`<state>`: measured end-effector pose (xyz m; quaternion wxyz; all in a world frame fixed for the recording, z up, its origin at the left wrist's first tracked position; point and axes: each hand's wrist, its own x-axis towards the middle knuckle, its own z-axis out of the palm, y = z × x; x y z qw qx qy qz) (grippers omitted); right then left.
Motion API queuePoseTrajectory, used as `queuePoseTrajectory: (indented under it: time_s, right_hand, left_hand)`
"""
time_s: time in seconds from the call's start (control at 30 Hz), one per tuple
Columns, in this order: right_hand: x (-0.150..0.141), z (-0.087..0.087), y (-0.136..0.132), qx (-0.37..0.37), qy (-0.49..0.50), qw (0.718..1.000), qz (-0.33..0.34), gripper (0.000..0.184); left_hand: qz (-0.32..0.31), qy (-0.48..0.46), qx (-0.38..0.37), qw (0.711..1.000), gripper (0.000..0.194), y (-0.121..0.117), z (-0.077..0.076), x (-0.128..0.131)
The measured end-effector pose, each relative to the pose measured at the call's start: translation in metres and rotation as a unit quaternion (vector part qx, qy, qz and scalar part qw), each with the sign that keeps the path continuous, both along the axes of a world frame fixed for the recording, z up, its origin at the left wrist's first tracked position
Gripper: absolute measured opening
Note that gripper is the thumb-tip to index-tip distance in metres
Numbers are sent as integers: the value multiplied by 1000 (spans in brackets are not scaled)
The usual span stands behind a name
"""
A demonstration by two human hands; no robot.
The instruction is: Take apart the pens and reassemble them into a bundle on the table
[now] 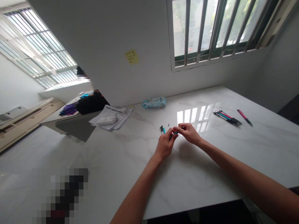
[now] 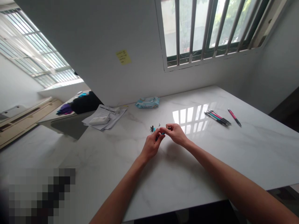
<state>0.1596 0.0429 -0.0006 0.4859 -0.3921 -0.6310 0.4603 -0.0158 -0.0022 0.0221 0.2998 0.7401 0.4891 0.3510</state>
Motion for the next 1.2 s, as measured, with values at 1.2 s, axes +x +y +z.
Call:
queuePoseTrajectory:
  time_s: [1.2]
  right_hand:
    - [11, 35, -10, -27, 120, 990, 71, 47]
  left_hand:
    - [-48, -331, -145, 931, 34, -2, -2, 15]
